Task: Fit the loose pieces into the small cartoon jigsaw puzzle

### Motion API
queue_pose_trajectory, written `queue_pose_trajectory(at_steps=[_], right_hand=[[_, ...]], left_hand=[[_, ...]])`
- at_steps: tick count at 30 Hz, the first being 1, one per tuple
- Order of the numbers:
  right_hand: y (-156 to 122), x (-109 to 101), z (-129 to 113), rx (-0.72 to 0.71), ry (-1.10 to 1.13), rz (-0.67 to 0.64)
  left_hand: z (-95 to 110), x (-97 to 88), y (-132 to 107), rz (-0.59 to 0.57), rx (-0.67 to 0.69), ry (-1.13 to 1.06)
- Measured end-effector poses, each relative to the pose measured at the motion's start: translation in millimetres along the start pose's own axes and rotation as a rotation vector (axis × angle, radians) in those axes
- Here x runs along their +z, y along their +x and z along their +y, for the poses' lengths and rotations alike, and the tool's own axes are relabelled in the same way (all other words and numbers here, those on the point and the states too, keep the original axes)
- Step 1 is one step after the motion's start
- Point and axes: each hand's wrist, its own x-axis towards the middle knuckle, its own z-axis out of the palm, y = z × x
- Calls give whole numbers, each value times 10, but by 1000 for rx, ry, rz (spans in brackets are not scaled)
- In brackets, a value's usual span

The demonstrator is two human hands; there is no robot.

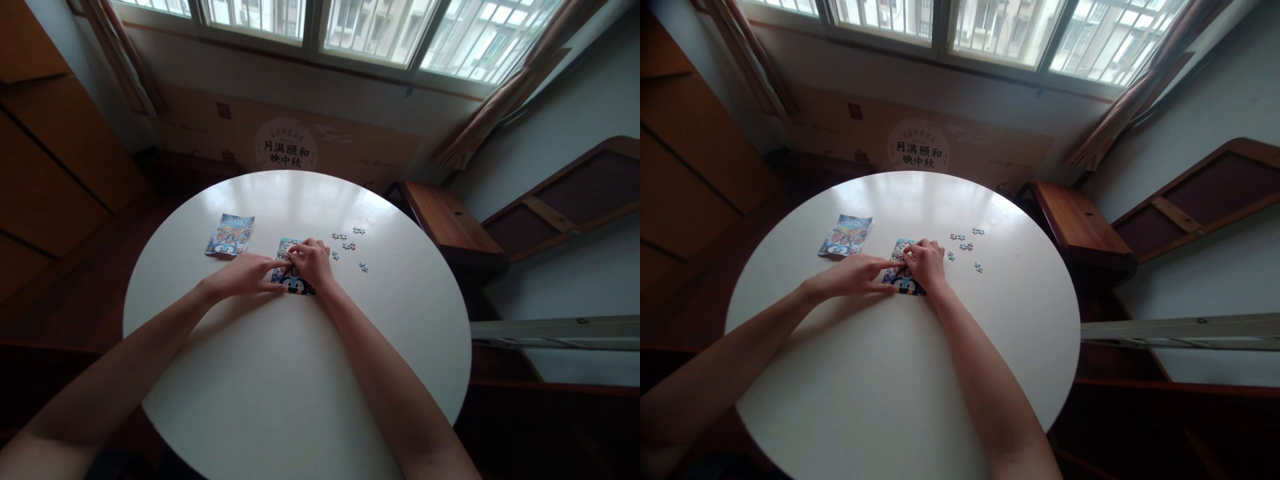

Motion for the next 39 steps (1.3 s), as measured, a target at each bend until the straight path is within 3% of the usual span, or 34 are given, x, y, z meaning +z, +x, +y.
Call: queue_pose_trajectory(at_steps=[8,14,20,27,39], right_hand=[[-5,20,0,-9,28,12],[45,-130,57,-15,143,173],[27,-314,114,47,219,54],[-250,-201,133,77,13,8],[-272,-211,114,-27,-97,-52]], left_hand=[[32,-29,-3,-9,-6,8],[32,-22,0,-14,-24,-6],[46,-39,0,-26,-36,-11],[80,-68,-7,-34,-72,9],[36,-6,12,-5,-67,-1]])
